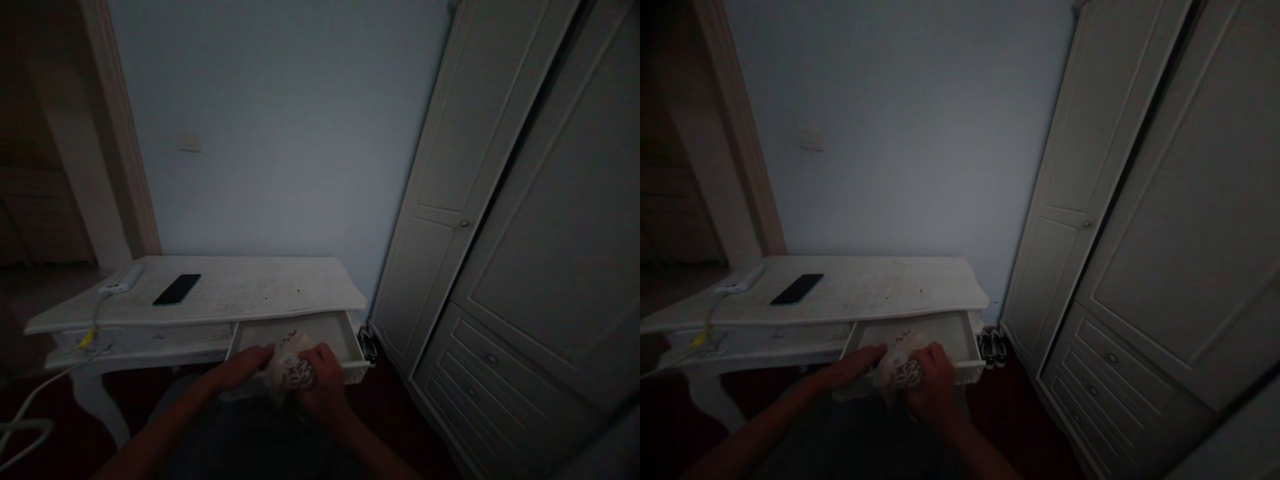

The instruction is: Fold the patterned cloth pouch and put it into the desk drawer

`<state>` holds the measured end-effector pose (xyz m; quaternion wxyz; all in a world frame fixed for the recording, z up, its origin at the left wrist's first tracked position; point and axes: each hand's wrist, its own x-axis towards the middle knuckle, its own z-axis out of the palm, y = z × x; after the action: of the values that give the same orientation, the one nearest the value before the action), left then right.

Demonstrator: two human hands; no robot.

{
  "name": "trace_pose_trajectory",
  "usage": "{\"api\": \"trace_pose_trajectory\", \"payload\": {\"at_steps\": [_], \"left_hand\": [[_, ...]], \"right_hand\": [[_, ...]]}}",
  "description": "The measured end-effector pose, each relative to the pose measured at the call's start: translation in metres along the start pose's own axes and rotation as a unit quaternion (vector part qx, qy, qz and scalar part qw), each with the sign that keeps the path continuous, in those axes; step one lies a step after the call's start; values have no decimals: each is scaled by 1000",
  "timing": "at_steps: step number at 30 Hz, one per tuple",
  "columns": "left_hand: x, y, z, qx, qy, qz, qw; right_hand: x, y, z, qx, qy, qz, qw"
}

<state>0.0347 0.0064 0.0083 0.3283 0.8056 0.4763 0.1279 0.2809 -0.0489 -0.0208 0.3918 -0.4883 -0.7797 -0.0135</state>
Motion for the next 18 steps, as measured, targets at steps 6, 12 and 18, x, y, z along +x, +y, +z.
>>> {"api": "trace_pose_trajectory", "payload": {"at_steps": [6, 12, 18], "left_hand": [[14, -8, -2, -99, -14, 22, 995], [11, -10, 0, -91, -56, 33, 994], [15, -9, 3, -81, -71, 28, 994]], "right_hand": [[-11, -62, 95, -101, -164, -213, 958], [-25, -61, 145, -110, -236, -307, 915], [-21, -43, 106, -113, -212, -282, 929]]}}
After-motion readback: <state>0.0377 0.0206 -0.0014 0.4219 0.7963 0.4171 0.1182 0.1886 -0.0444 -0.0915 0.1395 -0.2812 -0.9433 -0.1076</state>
